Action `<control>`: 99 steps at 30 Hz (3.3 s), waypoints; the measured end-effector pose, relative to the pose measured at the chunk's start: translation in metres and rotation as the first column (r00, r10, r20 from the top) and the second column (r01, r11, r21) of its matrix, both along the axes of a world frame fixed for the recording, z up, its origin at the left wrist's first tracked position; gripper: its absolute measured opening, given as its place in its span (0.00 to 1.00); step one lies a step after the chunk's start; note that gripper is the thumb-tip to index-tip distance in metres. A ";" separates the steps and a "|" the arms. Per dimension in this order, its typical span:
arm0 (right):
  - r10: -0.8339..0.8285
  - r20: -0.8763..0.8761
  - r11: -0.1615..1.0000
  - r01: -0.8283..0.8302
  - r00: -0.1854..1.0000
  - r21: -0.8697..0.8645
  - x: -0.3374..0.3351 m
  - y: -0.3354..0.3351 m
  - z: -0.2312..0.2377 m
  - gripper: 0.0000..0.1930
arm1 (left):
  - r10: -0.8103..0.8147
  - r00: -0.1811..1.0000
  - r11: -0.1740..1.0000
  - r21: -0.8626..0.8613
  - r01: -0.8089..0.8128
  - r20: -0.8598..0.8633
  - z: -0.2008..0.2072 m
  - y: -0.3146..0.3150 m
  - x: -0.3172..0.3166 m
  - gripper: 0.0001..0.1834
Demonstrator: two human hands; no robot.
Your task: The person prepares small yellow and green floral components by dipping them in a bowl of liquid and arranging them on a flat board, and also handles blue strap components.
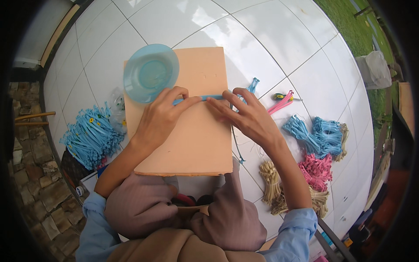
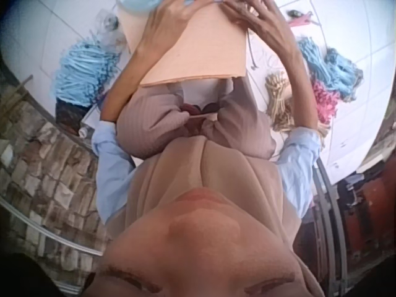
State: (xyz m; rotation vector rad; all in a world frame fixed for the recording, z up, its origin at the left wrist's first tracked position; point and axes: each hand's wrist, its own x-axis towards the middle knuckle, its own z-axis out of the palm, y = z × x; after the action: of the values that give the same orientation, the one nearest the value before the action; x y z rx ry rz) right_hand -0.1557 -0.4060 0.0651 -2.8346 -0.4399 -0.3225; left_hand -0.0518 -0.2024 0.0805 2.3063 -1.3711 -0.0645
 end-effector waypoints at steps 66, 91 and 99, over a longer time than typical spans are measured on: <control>0.023 -0.418 -0.056 0.418 0.908 0.907 0.120 0.345 0.001 0.27 | 0.270 0.415 0.632 -0.166 -0.757 -0.869 -0.017 0.241 0.049 0.21; -0.387 0.047 -0.373 -0.203 0.921 0.905 0.096 0.221 0.157 0.26 | 0.112 0.801 0.467 -0.680 -0.565 -0.588 0.140 0.173 0.033 0.19; -0.637 -0.088 0.270 0.328 0.766 0.905 0.032 -0.038 0.160 0.15 | -0.372 0.897 0.830 -0.519 0.205 -0.240 0.183 -0.033 -0.022 0.13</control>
State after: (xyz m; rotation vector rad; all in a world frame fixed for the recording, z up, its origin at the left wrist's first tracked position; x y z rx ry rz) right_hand -0.1237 -0.4441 0.2253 -1.7205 0.5224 -0.8264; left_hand -0.0742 -0.2356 0.2639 1.5753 -1.3643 -0.1780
